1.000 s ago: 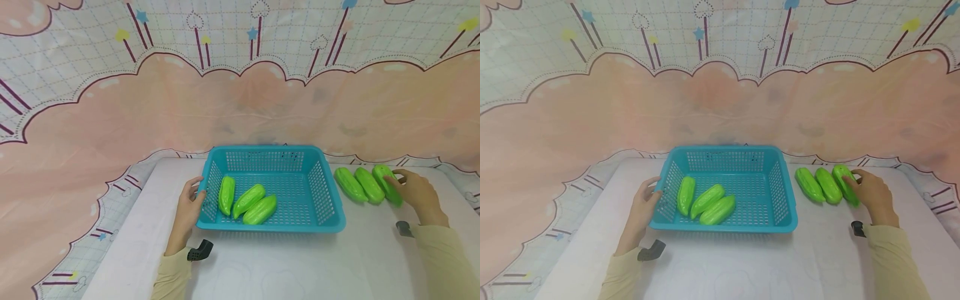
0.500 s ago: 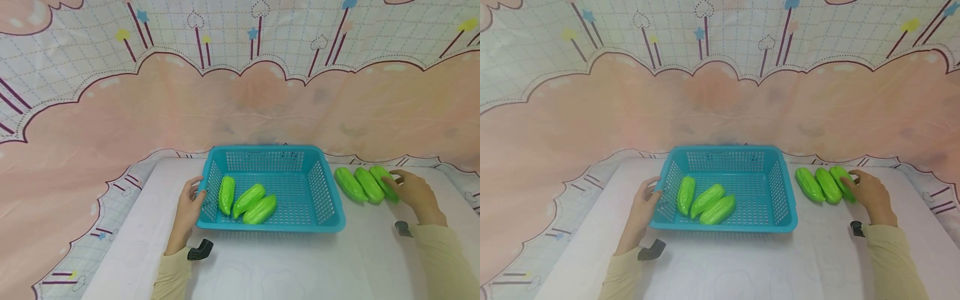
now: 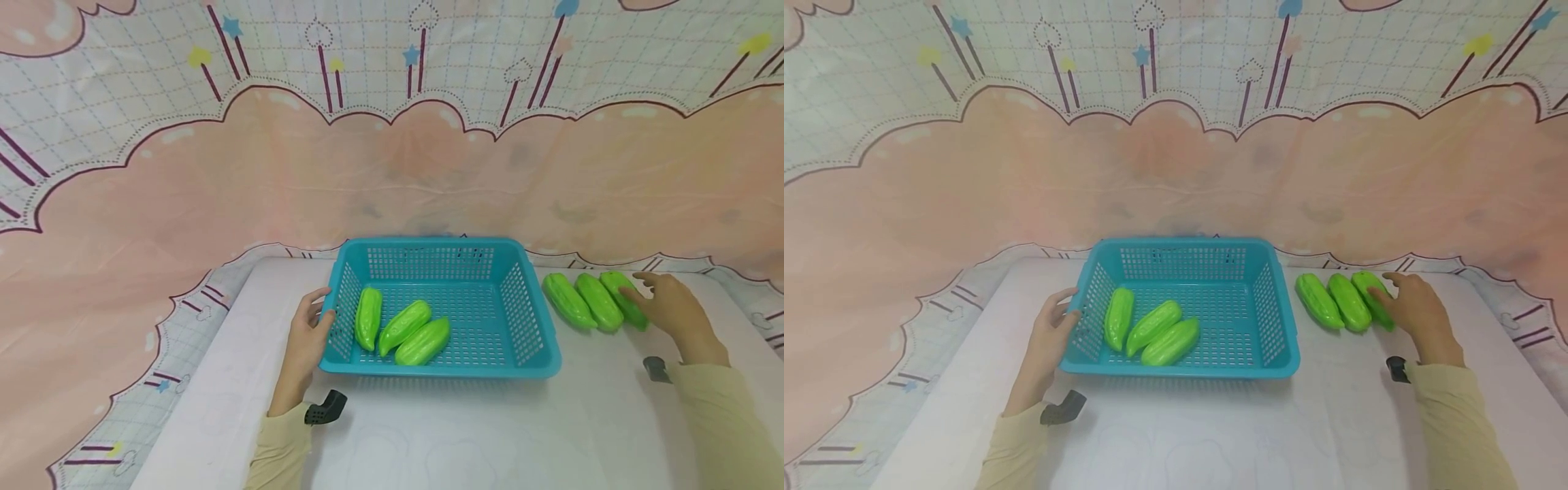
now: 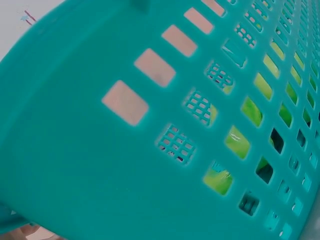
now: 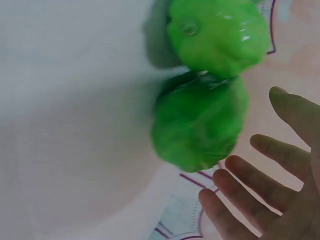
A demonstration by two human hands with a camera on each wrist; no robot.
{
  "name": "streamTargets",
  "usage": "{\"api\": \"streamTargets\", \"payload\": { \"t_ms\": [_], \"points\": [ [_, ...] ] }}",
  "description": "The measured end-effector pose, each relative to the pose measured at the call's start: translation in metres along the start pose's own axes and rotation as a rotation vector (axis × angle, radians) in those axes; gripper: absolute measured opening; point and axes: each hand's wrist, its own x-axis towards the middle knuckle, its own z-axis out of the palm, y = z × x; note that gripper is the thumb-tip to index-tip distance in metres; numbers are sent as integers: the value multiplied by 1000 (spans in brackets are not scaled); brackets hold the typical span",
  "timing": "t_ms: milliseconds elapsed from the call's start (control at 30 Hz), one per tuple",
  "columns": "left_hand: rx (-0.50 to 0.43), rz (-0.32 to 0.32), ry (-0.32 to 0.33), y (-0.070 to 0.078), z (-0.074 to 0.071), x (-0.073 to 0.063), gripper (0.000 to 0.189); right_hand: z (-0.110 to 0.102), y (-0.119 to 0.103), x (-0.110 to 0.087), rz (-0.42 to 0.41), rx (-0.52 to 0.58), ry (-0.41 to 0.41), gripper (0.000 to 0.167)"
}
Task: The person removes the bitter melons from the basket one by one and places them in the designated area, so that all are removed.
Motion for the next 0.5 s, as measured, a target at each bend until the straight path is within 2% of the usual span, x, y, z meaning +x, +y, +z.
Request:
{"api": "streamTargets", "payload": {
  "t_ms": [267,500],
  "points": [
    [4,-3,1,2,2,-2,45,-8,-20,4,-98,0,64,62],
    [10,-9,1,4,1,-3,45,-12,-40,5,-136,5,95,56]
  ]
}}
